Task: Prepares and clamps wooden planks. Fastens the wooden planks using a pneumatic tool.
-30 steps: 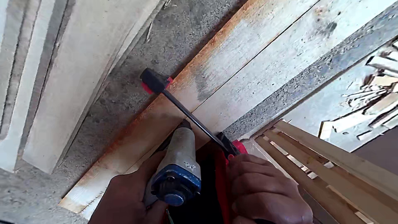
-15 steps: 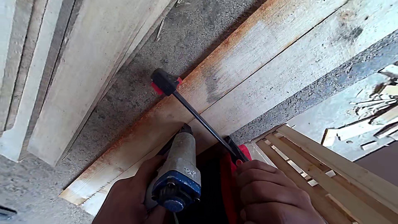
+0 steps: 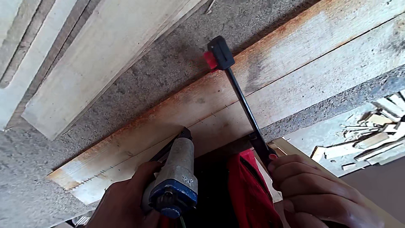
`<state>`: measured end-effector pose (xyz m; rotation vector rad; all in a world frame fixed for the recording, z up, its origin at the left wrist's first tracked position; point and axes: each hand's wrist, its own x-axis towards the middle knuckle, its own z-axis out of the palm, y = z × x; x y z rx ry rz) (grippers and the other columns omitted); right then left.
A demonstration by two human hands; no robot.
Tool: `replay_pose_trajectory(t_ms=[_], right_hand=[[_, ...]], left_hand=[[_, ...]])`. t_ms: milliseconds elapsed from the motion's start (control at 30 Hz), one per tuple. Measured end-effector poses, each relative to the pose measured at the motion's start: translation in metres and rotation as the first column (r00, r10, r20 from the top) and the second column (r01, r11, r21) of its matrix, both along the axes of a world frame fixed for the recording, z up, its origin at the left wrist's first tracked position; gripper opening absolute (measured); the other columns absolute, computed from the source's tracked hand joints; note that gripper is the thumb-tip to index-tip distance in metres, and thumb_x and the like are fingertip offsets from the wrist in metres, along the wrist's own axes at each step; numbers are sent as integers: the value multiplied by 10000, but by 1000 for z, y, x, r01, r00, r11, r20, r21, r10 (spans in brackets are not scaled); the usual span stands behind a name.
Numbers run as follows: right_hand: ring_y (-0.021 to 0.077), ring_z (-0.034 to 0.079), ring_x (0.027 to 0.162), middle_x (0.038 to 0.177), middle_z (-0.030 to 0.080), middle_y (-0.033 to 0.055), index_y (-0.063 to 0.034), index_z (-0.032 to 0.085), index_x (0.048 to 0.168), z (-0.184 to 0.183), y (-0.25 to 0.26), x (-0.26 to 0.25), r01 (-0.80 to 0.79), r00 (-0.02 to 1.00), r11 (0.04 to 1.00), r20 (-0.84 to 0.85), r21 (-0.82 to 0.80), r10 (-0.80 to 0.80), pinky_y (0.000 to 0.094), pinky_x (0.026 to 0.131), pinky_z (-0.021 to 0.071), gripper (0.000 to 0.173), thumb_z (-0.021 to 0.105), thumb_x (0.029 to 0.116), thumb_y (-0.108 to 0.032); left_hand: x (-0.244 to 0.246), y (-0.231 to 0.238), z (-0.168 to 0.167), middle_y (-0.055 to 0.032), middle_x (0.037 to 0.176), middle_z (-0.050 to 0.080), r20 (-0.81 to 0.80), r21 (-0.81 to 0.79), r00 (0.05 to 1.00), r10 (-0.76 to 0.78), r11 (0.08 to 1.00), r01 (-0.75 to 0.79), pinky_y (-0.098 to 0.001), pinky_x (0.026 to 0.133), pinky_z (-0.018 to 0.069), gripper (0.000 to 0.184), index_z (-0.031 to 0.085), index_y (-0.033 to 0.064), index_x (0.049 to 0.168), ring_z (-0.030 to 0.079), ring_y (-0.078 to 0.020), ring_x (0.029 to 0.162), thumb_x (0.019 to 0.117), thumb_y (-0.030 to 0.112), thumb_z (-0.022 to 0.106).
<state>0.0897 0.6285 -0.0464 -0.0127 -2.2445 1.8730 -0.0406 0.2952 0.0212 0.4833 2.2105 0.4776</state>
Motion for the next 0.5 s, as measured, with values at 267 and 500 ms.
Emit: replay_pose_trajectory(t_ms=[267, 500], right_hand=[[143, 633, 701, 672, 532, -47, -196, 553, 777, 8, -4, 7, 53, 997, 994, -52, 100, -48, 357, 714, 587, 303, 582, 1010, -387], [104, 624, 699, 663, 531, -82, -221, 547, 771, 8, -6, 12, 77, 996, 991, -57, 112, -71, 329, 751, 581, 280, 587, 1003, -371]], left_hand=[[5, -33, 2, 20, 834, 705, -1, 28, 999, 37, 999, -37, -363, 550, 566, 503, 624, 176, 1265, 689, -102, 697, 860, 458, 721], [16, -73, 7, 32, 781, 675, -31, 45, 997, 75, 996, -74, -352, 533, 547, 480, 642, 165, 1252, 660, -99, 657, 869, 447, 707]])
